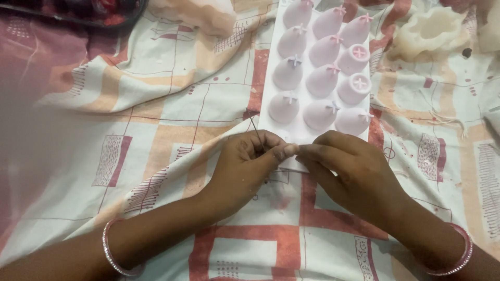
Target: The person is seen threading a wick through the bottom of a silicone candle mold.
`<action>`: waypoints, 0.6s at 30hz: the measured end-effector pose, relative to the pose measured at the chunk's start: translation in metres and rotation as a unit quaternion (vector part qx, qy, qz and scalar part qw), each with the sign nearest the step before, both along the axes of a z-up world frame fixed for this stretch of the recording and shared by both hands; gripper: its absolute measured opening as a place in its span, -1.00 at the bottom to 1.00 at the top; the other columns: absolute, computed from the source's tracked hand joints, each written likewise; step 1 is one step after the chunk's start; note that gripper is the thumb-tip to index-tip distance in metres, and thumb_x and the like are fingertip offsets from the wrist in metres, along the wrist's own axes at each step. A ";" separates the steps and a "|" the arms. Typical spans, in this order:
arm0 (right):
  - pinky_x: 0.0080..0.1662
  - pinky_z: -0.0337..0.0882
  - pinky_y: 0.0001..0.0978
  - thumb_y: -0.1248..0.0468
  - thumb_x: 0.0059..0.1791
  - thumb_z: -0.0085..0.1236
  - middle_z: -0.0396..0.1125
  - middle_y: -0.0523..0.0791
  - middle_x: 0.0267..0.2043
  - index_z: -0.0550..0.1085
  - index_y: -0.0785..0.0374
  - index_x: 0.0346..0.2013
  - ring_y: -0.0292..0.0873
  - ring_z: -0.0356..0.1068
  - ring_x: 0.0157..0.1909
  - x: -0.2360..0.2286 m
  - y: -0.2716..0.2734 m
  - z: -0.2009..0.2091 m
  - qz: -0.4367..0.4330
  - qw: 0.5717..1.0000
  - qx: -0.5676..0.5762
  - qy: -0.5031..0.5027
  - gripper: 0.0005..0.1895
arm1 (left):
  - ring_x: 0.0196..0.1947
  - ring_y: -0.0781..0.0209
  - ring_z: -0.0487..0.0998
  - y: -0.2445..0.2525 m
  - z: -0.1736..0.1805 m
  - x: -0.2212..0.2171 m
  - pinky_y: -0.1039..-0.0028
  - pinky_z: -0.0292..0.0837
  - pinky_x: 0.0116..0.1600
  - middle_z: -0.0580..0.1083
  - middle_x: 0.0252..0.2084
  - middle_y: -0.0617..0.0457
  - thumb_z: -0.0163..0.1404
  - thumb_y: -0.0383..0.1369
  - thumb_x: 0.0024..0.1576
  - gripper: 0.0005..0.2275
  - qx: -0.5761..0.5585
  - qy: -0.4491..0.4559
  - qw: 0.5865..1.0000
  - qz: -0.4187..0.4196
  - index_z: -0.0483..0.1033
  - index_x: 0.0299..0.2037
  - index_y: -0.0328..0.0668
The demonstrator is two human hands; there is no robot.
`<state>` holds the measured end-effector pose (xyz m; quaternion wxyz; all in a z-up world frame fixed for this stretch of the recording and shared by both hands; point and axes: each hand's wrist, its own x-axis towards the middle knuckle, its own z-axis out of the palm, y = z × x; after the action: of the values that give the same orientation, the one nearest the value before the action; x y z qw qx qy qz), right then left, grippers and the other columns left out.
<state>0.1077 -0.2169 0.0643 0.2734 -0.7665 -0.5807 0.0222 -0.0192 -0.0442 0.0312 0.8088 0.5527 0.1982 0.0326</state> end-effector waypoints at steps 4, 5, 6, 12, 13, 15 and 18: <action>-0.37 0.39 -0.40 0.39 -0.01 0.25 0.44 -0.09 -0.17 0.39 0.24 0.12 -0.30 0.37 -0.40 -0.006 0.000 0.007 -0.055 0.994 0.048 0.077 -0.59 | -0.55 0.56 0.29 0.000 -0.004 -0.001 0.67 0.19 -0.51 0.43 -0.47 0.20 0.13 -0.34 0.24 -0.84 0.014 -0.035 0.999 0.009 0.55 -0.27 -0.30; -0.31 0.44 -0.42 0.41 0.00 0.22 0.44 -0.07 -0.07 0.29 0.25 0.23 -0.31 0.41 -0.35 -0.010 0.002 0.009 -0.040 0.972 0.085 0.213 -0.48 | -0.52 0.54 0.37 -0.001 0.002 -0.002 0.65 0.29 -0.50 0.46 -0.44 0.18 0.12 -0.35 0.23 -0.84 0.005 -0.037 0.999 0.012 0.53 -0.26 -0.31; -0.24 0.48 -0.45 0.42 0.00 0.19 0.44 -0.05 0.04 0.19 0.25 0.34 -0.32 0.44 -0.30 -0.013 0.004 0.010 -0.025 0.930 0.120 0.345 -0.36 | -0.49 0.51 0.45 -0.002 0.008 -0.003 0.62 0.39 -0.49 0.50 -0.41 0.15 0.12 -0.35 0.22 -0.84 -0.004 -0.040 0.999 0.015 0.52 -0.26 -0.33; 0.08 0.54 -0.43 0.47 -0.03 0.13 0.45 -0.06 0.04 0.34 0.32 0.20 -0.27 0.49 0.05 -0.015 0.007 -0.005 -0.054 0.818 0.054 0.571 -0.51 | -0.36 0.40 0.62 -0.008 0.002 -0.008 0.58 0.58 -0.41 0.61 -0.29 -0.03 0.06 -0.37 0.22 -0.83 -0.021 -0.049 0.999 0.006 0.52 -0.20 -0.40; 0.08 0.54 -0.43 0.47 -0.03 0.13 0.45 -0.06 0.04 0.34 0.32 0.20 -0.27 0.49 0.05 -0.017 0.006 -0.006 -0.054 0.817 0.054 0.571 -0.51 | -0.36 0.40 0.62 -0.009 0.003 -0.008 0.58 0.58 -0.41 0.61 -0.29 -0.03 0.06 -0.37 0.22 -0.83 -0.021 -0.048 0.999 0.006 0.52 -0.20 -0.40; 0.04 0.55 -0.41 0.45 0.01 0.13 0.52 -0.02 -0.05 0.47 0.40 0.04 -0.22 0.54 0.02 -0.019 0.005 -0.007 -0.093 0.828 0.043 0.552 -0.71 | -0.40 0.40 0.59 -0.009 0.007 -0.008 0.57 0.54 -0.44 0.60 -0.29 -0.06 0.07 -0.38 0.24 -0.82 -0.016 -0.052 0.998 0.008 0.51 -0.20 -0.43; -0.06 0.53 -0.44 0.42 0.02 0.13 0.54 -0.06 -0.09 0.52 0.38 -0.06 -0.25 0.56 -0.02 -0.021 0.003 -0.011 -0.107 0.858 0.032 0.502 -0.80 | -0.44 0.39 0.55 -0.006 0.004 -0.009 0.56 0.51 -0.47 0.56 -0.33 -0.02 0.04 -0.37 0.25 -0.82 -0.032 -0.050 0.998 0.003 0.50 -0.21 -0.41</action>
<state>0.0869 -0.2141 0.0536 0.5528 -0.6996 -0.2795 0.3562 -0.0283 -0.0507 0.0347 0.8348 0.5238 0.1602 0.0565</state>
